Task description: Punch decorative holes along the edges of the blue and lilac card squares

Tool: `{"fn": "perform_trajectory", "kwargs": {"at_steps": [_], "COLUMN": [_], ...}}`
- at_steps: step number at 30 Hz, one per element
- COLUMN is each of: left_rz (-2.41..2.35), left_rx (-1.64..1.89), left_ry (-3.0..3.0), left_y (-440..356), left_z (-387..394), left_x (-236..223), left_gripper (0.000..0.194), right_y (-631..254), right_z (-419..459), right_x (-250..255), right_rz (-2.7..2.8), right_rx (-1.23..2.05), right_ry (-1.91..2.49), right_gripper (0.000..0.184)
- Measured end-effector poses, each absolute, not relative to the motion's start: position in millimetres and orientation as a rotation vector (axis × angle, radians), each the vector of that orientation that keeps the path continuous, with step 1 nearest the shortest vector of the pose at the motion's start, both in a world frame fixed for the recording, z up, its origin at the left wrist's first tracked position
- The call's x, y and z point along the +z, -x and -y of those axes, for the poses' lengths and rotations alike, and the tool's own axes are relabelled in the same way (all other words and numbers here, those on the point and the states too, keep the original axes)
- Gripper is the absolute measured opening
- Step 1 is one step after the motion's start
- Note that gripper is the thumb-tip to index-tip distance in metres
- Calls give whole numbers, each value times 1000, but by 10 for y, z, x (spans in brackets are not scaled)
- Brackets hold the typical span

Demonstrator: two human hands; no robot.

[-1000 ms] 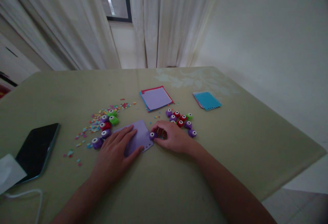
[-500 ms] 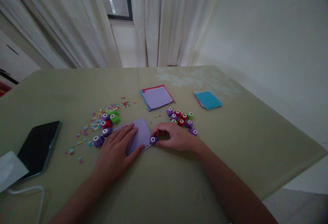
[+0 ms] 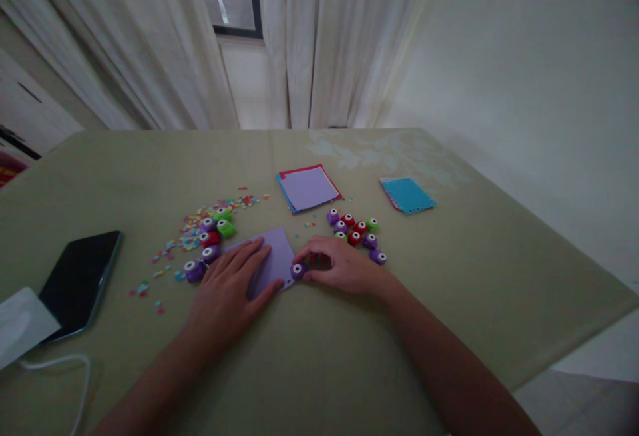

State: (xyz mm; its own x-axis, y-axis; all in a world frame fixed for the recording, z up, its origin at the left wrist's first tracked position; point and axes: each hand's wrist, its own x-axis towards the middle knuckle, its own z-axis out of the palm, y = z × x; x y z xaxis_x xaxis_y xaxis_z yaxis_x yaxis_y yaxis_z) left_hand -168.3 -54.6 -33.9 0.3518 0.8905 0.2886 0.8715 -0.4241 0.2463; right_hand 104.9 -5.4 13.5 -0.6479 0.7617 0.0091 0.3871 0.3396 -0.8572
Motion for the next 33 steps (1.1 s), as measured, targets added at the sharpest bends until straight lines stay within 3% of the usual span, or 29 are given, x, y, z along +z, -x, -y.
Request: {"fn": "perform_trajectory", "kwargs": {"at_steps": [33], "left_rz": [-1663], "left_rx": [595], "left_ry": [-2504], "left_y": [1666], "left_z": [551], "left_x": [-303], "left_gripper": [62], "right_y": [-1032], "right_z": [52], "right_x": [114], "right_rz": [2198], "right_rx": [1170], "right_ry": [1032], "right_gripper": [25]}}
